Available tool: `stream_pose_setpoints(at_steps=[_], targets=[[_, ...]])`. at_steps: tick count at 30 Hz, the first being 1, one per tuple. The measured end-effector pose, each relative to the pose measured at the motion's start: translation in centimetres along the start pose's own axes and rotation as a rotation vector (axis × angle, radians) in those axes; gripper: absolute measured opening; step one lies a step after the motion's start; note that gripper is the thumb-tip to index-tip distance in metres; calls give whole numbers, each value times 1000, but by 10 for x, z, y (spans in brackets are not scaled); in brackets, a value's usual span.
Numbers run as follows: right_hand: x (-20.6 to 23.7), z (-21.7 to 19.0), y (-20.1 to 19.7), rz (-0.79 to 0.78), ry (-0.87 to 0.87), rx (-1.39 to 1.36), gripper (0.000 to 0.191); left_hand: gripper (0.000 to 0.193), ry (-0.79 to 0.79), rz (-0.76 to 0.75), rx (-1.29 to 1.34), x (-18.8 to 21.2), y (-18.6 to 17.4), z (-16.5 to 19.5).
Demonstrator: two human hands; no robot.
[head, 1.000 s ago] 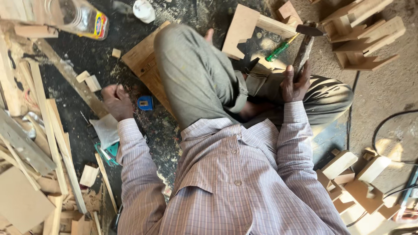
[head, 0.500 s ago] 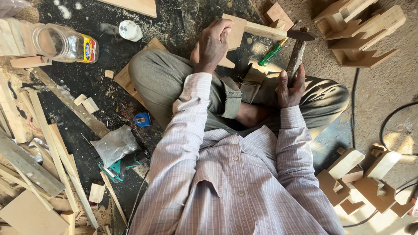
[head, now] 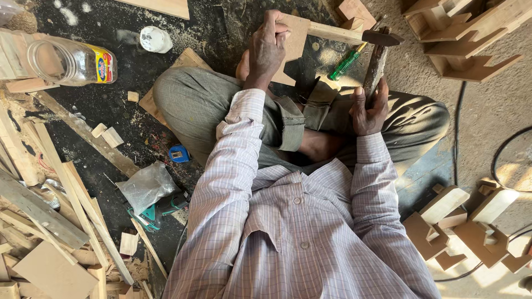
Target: The person sits on the floor and assembles small wooden frames by hand. They apply glue to joints, align pieces, and use a hammer to drive nails into the wood. Completed frames are set aside on the floor.
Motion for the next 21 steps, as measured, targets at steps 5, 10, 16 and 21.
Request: stream_pose_setpoints(at_steps=[5,10,16,21], targets=[[1,4,0,13,-7,29,66,38,41,15,-53,2,3,-3],[3,16,-2,25,30,38,67,39,12,8,-59,5,4,-5],[2,12,0,25,58,131,72,40,11,-26,-117,9,5,-2],[-1,-14,9,-124,-89,442,71,42,58,-4,-175,11,6,-1]])
Point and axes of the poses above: each hand's wrist, its own x-axis away from the middle knuckle, its own y-axis out of the palm, z = x × y, the point moved 1 cm from there along -x, towards the middle knuckle, and after that the axes turned 1 degree about -y, right-handed, at the moved point
